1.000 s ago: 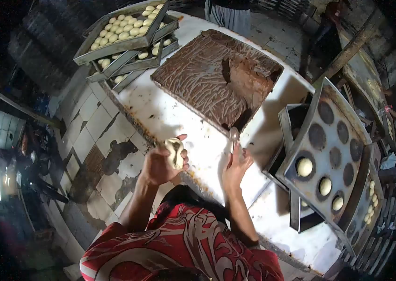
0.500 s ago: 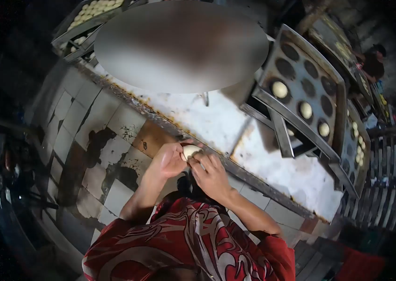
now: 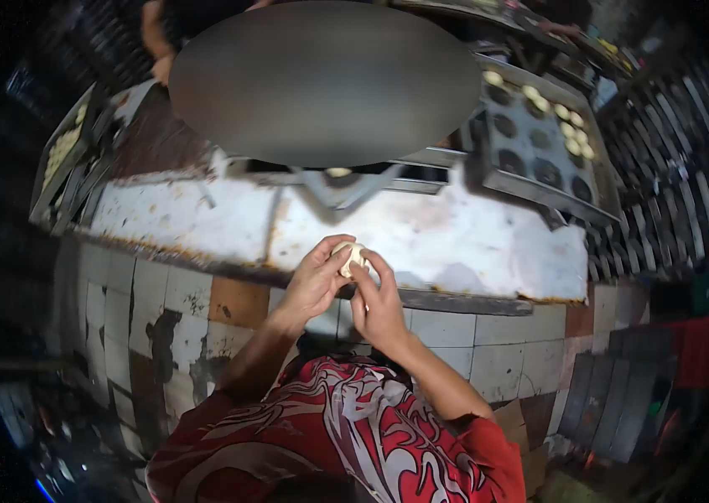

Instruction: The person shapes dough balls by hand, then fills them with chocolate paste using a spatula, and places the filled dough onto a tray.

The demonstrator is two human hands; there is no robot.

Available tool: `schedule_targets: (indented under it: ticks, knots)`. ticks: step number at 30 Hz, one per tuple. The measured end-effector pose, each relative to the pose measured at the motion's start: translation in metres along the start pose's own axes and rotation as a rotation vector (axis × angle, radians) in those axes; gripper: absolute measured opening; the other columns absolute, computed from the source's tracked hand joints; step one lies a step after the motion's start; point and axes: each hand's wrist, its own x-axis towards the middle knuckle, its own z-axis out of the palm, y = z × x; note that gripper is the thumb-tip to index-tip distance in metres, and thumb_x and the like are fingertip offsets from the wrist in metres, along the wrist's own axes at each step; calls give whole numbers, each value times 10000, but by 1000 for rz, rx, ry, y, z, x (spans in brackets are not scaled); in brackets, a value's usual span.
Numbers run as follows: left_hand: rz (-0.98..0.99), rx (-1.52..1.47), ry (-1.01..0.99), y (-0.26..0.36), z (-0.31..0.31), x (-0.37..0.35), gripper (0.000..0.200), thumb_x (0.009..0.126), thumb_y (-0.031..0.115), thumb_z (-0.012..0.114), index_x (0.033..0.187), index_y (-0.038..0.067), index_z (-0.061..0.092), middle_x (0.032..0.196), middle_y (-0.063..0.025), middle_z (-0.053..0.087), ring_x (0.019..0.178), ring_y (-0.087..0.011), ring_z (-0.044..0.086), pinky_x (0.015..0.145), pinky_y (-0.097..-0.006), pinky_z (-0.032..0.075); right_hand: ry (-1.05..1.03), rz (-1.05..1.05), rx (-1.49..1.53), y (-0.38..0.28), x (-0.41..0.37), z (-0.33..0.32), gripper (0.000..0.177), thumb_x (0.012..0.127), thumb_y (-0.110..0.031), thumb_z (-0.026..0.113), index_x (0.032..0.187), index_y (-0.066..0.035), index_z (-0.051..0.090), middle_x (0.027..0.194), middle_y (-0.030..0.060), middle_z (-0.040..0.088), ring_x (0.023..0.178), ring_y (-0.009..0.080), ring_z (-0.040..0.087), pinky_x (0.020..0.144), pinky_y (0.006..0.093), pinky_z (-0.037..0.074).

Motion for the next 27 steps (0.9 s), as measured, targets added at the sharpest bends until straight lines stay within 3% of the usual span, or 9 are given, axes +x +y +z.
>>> schedule_targets:
  ticks: [5, 7, 9, 11, 14, 16, 19, 24, 27]
  knots:
    - [185, 304, -34, -95, 99, 99, 269, 861, 66, 595, 1111, 23, 507, 1010, -113, 565, 921, -203, 577, 774, -305, 493, 43, 35, -458, 88, -51, -93, 420, 680, 47, 541, 1093, -11, 587, 1258, 206, 423, 1186, 392, 387, 948, 414, 385]
    - [809, 1239, -76, -119, 103, 131, 299, 813, 91, 636, 1093, 29, 549, 1133, -149, 530, 1059, -278, 520, 875, -366, 443, 155, 253, -308, 152, -69, -107, 320, 739, 10, 547, 1054, 3, 602, 1168, 202, 500, 1117, 368, 458, 910, 396, 410]
    - [596, 1359, -225, -131, 96, 132, 354, 781, 114, 656, 1119, 52, 575, 1250, -165, 468, 1192, -353, 411, 986, -435, 345, 337, 562, -135, 185, -44, -127, 236, 815, -24, 525, 1031, 19, 608, 1059, 201, 572, 1004, 329, 545, 860, 377, 439]
    - [773, 1653, -169, -114, 98, 119, 416, 790, 116, 648, 1193, 76, 550, 1318, -162, 435, 1263, -379, 348, 1031, -475, 288, 503, 698, 135, 189, 0, -124, 208, 876, -78, 502, 1018, 29, 610, 979, 198, 617, 915, 294, 595, 825, 357, 456]
    - [766, 1121, -28, -75, 63, 95, 378, 840, 85, 612, 1210, 66, 536, 1262, -156, 514, 1196, -349, 459, 983, -416, 375, 229, 353, 84, 207, 11, -60, 162, 861, -88, 526, 910, 37, 617, 893, 207, 618, 856, 342, 590, 787, 381, 463]
    - [416, 1226, 178, -36, 55, 57, 314, 844, 68, 607, 1153, 38, 565, 1145, -144, 593, 1067, -316, 564, 899, -366, 449, -51, -16, -78, 174, 4, -62, 68, 715, -20, 613, 762, 4, 570, 750, 168, 563, 805, 328, 572, 748, 408, 450]
    - [527, 1414, 240, -19, 13, 17, 259, 856, 81, 600, 1108, 25, 588, 1098, -137, 615, 1020, -277, 595, 876, -345, 461, -109, -156, -191, 187, -28, -102, 138, 621, -14, 646, 688, -37, 528, 754, 122, 554, 755, 304, 542, 667, 433, 424]
    - [324, 822, 246, -16, 0, -9, 241, 893, 122, 552, 1115, 36, 591, 1087, -137, 620, 1017, -218, 585, 868, -319, 456, 91, 242, -343, 228, 41, -92, 197, 815, -104, 535, 645, -3, 537, 677, 131, 550, 693, 323, 471, 684, 413, 368]
    - [333, 989, 40, 7, 8, 10, 265, 877, 125, 555, 1120, 27, 588, 1082, -139, 624, 1027, -226, 581, 882, -320, 446, 59, 474, -133, 195, 40, -49, 295, 872, -146, 510, 625, 10, 549, 694, 161, 566, 698, 340, 492, 708, 424, 379]
